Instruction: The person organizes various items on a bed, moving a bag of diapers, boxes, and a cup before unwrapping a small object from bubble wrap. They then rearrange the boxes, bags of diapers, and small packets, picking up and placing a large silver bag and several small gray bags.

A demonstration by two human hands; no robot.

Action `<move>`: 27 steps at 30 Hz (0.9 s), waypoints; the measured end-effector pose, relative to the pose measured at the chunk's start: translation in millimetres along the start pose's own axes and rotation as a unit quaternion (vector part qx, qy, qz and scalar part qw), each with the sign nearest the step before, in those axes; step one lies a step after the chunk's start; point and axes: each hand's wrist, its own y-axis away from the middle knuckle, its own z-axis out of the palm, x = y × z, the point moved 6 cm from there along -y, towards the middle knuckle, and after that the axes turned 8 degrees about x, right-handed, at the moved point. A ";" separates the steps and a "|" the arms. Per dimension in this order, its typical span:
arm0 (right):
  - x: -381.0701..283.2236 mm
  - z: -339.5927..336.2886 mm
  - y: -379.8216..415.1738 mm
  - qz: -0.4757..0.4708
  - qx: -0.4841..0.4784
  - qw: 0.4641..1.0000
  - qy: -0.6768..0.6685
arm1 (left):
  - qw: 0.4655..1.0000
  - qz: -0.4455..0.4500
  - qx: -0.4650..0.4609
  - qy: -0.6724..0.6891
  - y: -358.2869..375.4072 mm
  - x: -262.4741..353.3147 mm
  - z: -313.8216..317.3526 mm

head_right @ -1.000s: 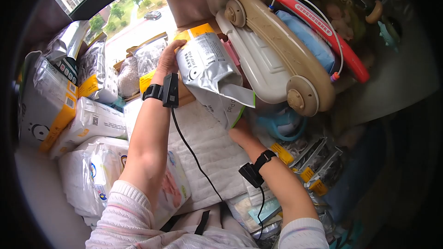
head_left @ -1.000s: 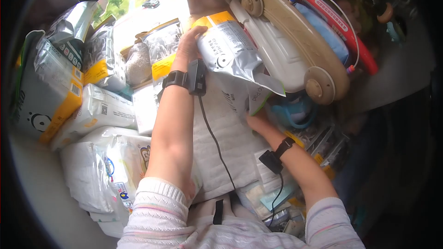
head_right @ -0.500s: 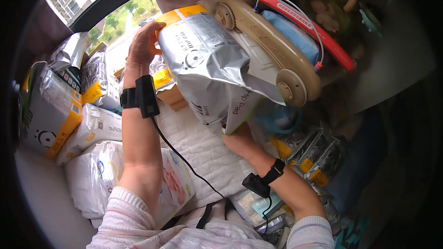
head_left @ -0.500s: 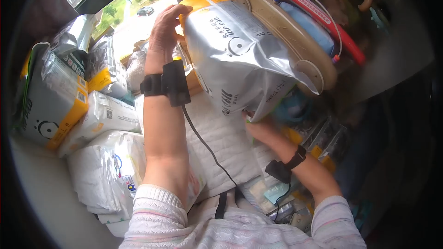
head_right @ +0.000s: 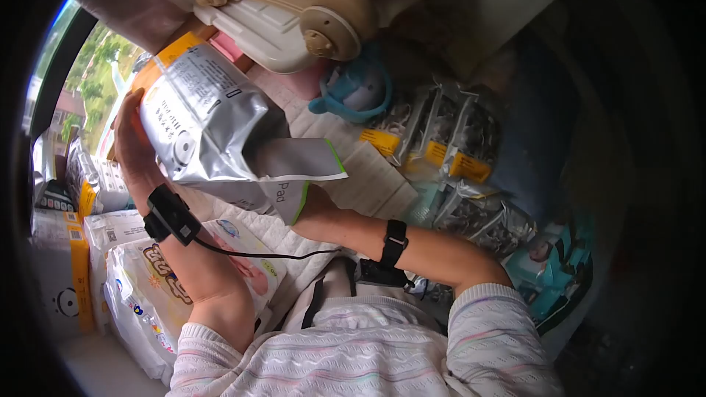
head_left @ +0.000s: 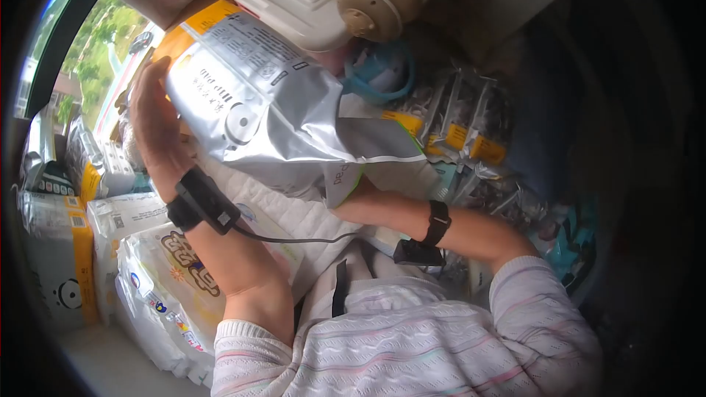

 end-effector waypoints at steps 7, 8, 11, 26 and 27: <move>-1.9 -53.2 99.4 -0.051 -0.137 0.987 0.060 | 0.998 -0.003 -0.060 0.012 93.1 50.3 73.7; -3.8 -72.4 117.6 -0.088 -0.048 0.995 0.024 | 0.992 -0.021 -0.124 0.031 103.8 48.8 84.3; 4.8 -117.7 177.2 -0.117 0.045 0.992 -0.018 | 0.979 -0.011 -0.199 0.051 147.2 36.5 122.6; 40.0 -352.6 512.7 0.313 0.475 0.807 0.160 | 0.808 -0.214 -0.521 0.174 431.3 -76.2 388.1; 50.3 -363.7 528.3 0.315 0.475 0.806 0.160 | 0.781 -0.236 -0.548 0.187 447.3 -91.1 399.2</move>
